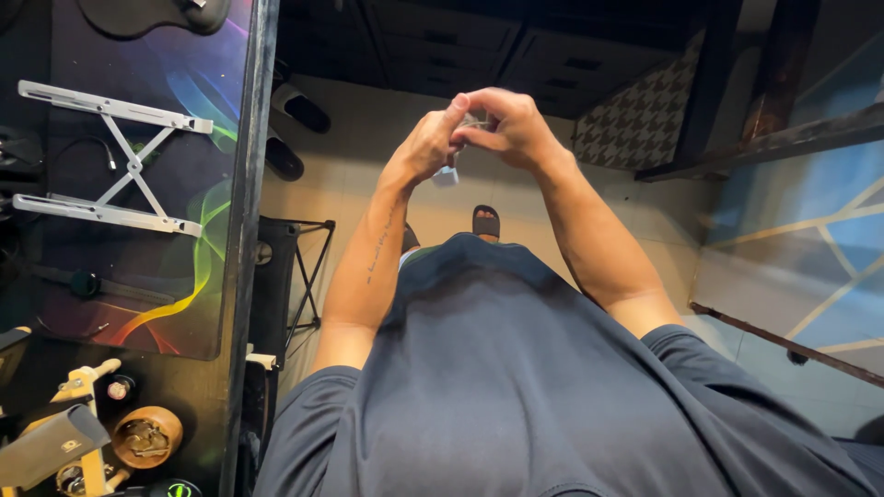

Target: Cleaning a desk and various items including a mirror, a water heater, and several small containers using a cloth and spray.

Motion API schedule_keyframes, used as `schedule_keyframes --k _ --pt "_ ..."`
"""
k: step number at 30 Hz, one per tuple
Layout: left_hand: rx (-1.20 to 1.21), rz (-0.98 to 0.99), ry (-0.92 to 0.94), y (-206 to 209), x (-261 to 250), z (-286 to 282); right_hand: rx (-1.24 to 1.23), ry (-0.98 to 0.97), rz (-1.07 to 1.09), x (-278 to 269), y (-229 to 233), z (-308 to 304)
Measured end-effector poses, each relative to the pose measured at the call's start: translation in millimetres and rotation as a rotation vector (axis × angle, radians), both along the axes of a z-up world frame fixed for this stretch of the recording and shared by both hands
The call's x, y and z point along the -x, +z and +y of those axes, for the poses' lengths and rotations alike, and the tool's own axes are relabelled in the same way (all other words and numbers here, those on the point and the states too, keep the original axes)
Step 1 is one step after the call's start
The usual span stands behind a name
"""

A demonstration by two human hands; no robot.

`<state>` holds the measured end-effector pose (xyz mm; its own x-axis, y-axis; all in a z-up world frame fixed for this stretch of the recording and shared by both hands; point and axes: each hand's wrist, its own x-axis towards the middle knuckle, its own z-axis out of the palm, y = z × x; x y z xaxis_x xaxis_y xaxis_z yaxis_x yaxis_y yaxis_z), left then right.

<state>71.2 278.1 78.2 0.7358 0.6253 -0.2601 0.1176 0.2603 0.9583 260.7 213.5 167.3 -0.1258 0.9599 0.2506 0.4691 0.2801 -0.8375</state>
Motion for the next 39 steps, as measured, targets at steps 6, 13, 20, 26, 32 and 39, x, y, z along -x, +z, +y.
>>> schedule_keyframes --k 6,13,20,26,32,39 --pt "-0.111 0.203 0.464 77 -24 -20 -0.233 -0.120 -0.003 2 -37 1" --pt "-0.358 0.016 0.425 67 -7 -19 -0.245 -0.272 0.139 5 -16 -3" --pt "-0.354 -0.194 0.404 67 -5 -27 0.069 -0.356 0.549 7 -39 3" --pt "-0.570 -0.069 0.644 40 -2 -10 0.314 -0.198 0.563 -10 -32 -6" --pt "-0.407 -0.011 0.681 33 19 9 0.296 -0.089 0.115 -45 -64 -25" --pt "-0.241 -0.206 0.436 36 -14 -15 0.494 -0.406 0.948 -27 -41 -8"
